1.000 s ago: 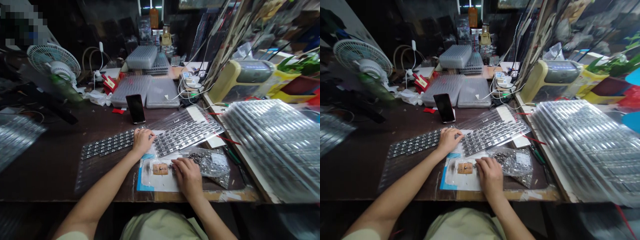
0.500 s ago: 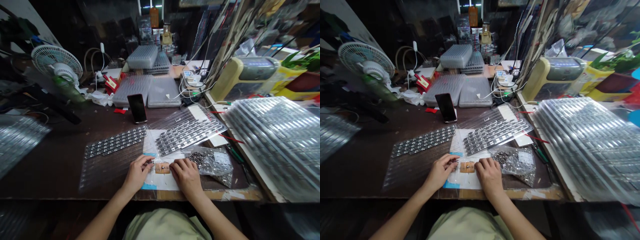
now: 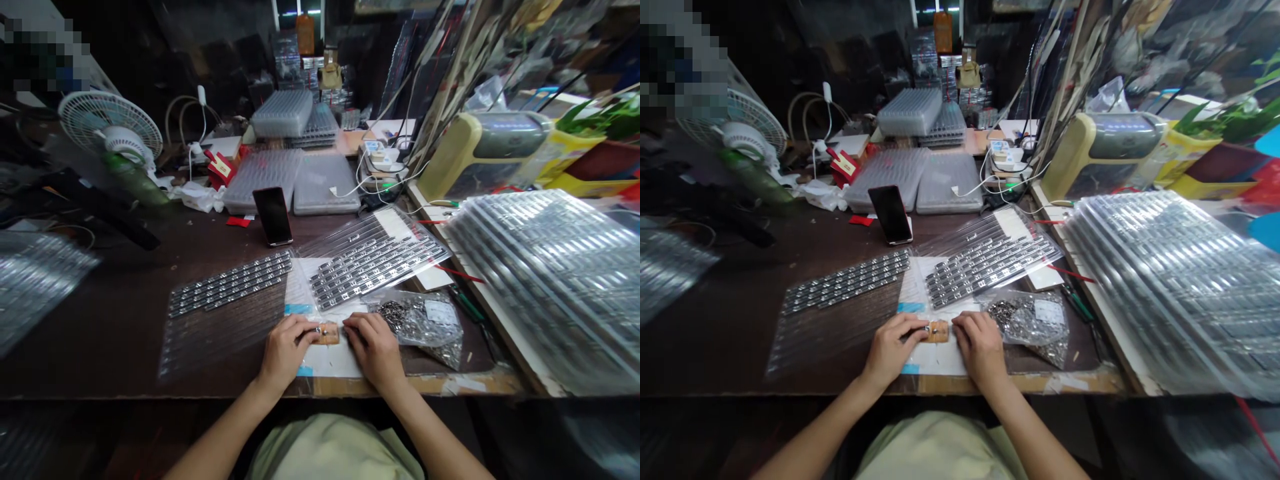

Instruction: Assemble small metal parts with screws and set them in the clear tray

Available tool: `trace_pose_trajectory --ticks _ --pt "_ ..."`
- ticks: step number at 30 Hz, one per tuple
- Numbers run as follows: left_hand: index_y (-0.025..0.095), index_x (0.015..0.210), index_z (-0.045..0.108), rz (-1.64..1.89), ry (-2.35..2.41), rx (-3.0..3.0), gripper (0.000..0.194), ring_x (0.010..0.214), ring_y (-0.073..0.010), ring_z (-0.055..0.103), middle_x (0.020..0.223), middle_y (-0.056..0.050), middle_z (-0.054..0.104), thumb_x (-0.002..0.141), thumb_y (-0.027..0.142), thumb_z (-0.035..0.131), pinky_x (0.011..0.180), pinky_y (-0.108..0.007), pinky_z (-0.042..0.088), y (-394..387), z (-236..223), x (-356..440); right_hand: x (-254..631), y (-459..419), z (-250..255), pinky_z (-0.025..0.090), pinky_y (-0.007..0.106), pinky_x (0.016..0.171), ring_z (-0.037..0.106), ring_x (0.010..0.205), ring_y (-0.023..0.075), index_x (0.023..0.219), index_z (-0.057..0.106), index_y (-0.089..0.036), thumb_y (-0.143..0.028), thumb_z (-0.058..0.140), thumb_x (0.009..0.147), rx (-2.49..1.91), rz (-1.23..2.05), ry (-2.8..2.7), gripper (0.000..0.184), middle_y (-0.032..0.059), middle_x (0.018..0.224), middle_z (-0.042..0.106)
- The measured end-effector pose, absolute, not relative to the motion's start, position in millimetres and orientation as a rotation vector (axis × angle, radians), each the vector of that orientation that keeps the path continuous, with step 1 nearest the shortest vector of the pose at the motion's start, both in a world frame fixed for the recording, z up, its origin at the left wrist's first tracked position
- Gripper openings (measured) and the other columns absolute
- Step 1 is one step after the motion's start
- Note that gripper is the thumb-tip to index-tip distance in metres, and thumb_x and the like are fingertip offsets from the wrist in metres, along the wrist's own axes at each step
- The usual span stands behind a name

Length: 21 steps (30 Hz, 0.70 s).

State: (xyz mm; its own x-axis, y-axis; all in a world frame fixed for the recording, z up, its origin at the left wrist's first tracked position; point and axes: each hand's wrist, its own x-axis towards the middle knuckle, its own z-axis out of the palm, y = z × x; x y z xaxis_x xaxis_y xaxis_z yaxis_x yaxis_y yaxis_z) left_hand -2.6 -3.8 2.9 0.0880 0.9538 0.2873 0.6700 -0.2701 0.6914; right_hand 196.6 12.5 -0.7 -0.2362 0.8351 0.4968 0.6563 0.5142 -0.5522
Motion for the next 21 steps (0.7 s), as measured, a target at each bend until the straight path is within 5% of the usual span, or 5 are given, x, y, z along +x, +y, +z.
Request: trace_pose_trajectory --ticks 21 --pt "0.024 0.088 0.071 0.963 1.571 2.065 0.011 0.078 -0.0164 0.062 0.081 -0.002 0.066 0.083 0.021 0.062 0.070 -0.027 0.049 -5 7 9 192 9 2 0.043 0.027 0.069 0.060 0.074 0.0146 0.082 0.067 -0.021 -0.030 0.057 0.088 -1.285 0.417 -1.932 0.014 0.0022 0.078 0.068"
